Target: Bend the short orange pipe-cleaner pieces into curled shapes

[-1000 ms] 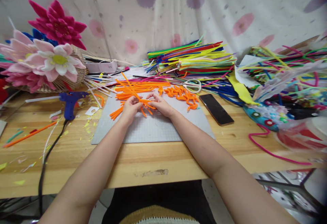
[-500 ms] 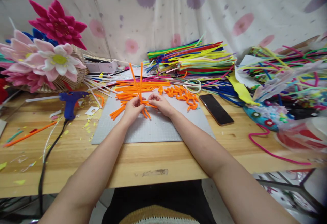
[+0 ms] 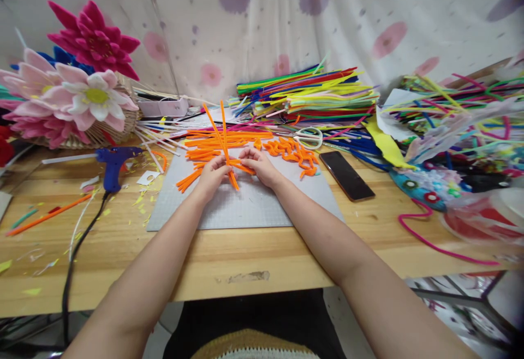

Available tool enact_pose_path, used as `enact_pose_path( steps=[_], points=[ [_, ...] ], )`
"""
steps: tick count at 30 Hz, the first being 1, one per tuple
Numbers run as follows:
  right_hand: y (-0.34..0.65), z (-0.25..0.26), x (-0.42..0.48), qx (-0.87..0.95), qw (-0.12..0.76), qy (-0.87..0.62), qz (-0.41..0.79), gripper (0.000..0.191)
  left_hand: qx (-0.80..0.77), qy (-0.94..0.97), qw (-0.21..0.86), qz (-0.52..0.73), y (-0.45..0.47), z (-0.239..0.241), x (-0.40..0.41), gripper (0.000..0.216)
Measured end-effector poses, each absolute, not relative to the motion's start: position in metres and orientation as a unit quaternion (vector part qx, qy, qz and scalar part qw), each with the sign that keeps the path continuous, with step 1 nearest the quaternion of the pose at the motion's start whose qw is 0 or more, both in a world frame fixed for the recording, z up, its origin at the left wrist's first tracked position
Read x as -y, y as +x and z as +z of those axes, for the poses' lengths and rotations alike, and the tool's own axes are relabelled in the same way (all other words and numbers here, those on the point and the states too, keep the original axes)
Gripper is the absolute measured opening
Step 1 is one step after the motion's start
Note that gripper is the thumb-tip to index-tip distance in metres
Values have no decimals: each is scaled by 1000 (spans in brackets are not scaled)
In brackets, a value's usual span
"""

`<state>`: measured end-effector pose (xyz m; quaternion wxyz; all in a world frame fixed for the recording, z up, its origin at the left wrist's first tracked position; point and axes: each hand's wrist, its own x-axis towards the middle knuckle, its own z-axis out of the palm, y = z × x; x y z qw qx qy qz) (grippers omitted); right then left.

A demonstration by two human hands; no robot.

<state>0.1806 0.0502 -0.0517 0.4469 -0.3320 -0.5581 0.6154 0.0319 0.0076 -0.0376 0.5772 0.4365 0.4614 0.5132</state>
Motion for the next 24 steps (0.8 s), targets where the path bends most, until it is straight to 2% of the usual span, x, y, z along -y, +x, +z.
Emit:
enact_pose_path(
  steps=[3, 10, 19, 24],
  points=[
    [181, -52, -51, 556, 441, -332, 621, 22, -459, 431, 587, 509, 31, -40, -9, 26],
    [182, -48, -47, 597, 407, -316, 615, 31, -475, 424, 561, 528, 33, -38, -9, 34],
    [181, -51, -49, 629, 359, -291, 625, 36, -495, 444, 529, 527, 33, -39, -10, 28],
    [180, -53, -50, 614, 375, -289, 631, 33, -483, 450, 553, 509, 33, -38, -9, 40]
  ],
)
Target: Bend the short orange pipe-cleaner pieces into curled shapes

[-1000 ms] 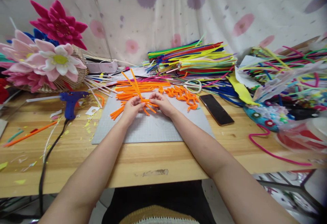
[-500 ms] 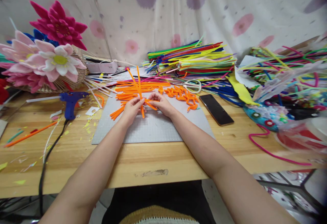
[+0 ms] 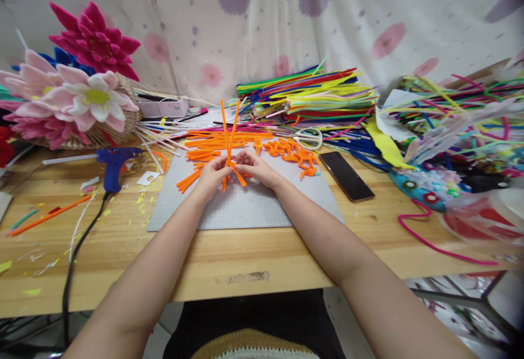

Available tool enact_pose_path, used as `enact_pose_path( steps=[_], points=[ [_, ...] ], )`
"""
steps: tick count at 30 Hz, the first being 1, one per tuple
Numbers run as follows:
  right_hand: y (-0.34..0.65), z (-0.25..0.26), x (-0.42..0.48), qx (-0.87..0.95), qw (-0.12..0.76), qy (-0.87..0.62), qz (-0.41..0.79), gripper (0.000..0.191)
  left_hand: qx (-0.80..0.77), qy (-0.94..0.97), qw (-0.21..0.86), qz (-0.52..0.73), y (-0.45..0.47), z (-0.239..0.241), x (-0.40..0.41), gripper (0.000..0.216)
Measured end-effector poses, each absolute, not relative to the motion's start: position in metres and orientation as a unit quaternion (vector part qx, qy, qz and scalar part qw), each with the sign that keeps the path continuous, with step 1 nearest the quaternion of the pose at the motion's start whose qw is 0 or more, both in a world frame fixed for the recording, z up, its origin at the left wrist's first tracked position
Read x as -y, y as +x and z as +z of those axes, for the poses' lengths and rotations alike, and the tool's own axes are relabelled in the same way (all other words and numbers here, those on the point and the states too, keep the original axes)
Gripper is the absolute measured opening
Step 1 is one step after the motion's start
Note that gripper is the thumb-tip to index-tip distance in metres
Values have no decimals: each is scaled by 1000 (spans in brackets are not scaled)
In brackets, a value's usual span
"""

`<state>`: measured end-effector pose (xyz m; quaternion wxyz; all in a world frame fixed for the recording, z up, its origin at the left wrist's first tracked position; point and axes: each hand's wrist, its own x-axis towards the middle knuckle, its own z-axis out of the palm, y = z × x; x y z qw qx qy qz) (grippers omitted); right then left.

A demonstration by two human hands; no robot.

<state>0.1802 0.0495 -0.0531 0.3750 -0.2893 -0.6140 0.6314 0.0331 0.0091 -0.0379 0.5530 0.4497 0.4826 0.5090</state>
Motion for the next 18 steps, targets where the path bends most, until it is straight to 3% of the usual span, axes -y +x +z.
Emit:
enact_pose_path(
  steps=[6, 18],
  points=[
    [183, -50, -48, 598, 335, -289, 669, 38, -477, 451, 564, 501, 35, -40, -10, 48],
    [185, -49, -49, 611, 353, -299, 642, 28, -473, 470, 557, 495, 36, -34, -6, 34]
  ],
)
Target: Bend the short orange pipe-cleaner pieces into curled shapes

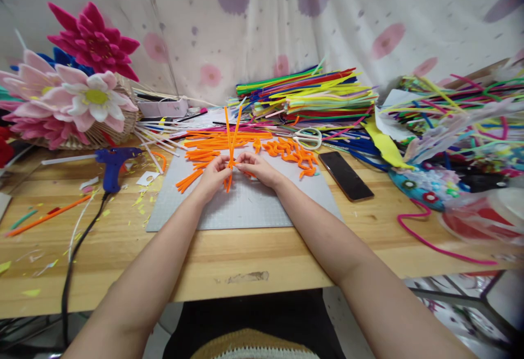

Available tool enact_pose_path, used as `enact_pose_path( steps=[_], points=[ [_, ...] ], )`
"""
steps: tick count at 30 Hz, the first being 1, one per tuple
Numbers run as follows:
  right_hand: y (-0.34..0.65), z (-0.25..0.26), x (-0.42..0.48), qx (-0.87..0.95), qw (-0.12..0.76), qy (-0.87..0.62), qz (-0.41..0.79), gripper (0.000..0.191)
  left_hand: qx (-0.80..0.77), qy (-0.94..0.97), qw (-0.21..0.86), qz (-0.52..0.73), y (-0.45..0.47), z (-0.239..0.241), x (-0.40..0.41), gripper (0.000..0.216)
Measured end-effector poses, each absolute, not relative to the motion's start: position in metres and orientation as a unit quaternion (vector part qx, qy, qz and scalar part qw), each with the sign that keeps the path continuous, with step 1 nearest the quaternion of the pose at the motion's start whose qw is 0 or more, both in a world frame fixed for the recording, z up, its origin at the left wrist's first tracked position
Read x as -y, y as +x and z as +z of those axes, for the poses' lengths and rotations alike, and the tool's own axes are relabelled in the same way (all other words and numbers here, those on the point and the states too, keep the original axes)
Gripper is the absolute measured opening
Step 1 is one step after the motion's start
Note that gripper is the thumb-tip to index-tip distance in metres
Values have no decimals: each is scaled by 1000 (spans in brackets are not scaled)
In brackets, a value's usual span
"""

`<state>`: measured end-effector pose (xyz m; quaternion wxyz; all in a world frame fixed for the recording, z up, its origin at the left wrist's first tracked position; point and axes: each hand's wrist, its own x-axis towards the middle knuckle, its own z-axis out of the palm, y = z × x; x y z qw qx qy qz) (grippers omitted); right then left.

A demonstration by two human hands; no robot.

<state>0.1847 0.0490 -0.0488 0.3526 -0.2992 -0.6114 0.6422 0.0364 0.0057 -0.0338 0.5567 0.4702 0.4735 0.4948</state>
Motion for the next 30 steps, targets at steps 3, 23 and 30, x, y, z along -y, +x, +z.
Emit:
enact_pose_path(
  steps=[3, 23, 30],
  points=[
    [185, -48, -48, 603, 360, -304, 644, 28, -470, 477, 556, 493, 36, -33, -6, 27],
    [186, -47, -47, 588, 352, -294, 667, 29, -479, 457, 562, 495, 30, -37, -7, 28],
    [183, -50, -46, 620, 355, -314, 625, 28, -489, 448, 573, 482, 30, -36, -6, 32]
  ],
)
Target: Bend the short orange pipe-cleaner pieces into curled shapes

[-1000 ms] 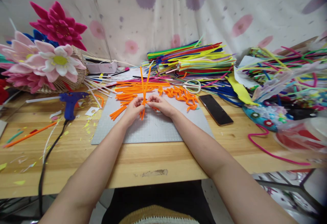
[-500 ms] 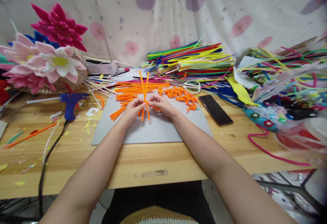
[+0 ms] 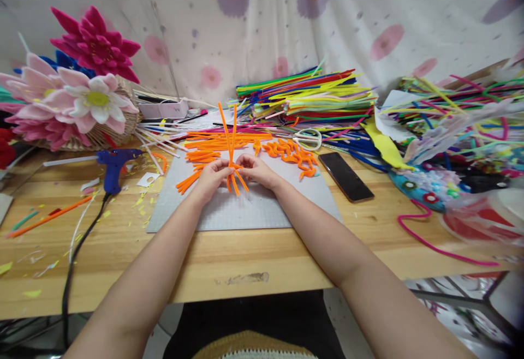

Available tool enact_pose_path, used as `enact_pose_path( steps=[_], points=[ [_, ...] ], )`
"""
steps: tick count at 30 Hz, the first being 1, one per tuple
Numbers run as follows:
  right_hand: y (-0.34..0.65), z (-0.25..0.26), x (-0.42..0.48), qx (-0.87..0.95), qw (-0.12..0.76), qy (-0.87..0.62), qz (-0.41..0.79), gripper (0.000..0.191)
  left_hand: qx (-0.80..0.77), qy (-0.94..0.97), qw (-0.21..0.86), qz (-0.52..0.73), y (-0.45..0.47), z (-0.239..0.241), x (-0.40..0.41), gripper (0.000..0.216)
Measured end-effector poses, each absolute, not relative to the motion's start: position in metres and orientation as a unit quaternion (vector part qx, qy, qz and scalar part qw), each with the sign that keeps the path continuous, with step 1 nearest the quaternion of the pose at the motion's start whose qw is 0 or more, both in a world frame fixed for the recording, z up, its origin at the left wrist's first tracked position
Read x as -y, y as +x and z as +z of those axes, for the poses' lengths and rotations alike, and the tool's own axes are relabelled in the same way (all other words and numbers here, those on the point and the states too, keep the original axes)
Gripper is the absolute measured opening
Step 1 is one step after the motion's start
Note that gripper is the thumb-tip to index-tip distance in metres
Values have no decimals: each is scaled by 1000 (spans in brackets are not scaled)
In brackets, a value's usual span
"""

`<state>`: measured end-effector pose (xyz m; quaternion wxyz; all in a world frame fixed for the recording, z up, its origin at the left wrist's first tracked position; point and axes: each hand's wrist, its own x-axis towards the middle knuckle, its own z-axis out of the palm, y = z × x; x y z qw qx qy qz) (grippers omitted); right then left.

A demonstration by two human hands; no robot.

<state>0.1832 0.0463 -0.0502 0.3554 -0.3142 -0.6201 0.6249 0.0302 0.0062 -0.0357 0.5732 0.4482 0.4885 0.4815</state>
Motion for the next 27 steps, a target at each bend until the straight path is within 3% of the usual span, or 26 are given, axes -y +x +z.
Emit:
enact_pose_path(
  steps=[10, 15, 22, 27],
  points=[
    [177, -53, -49, 625, 387, -336, 589, 23, -471, 431, 570, 517, 30, -38, -8, 36],
    [180, -49, -47, 625, 346, -359, 601, 12, -460, 424, 567, 535, 32, -42, -9, 39],
    [180, -44, -44, 643, 328, -346, 600, 28, -479, 442, 535, 538, 33, -42, -10, 39],
    [179, -45, -43, 640, 337, -361, 588, 28, -484, 414, 550, 541, 31, -39, -10, 40]
  ],
)
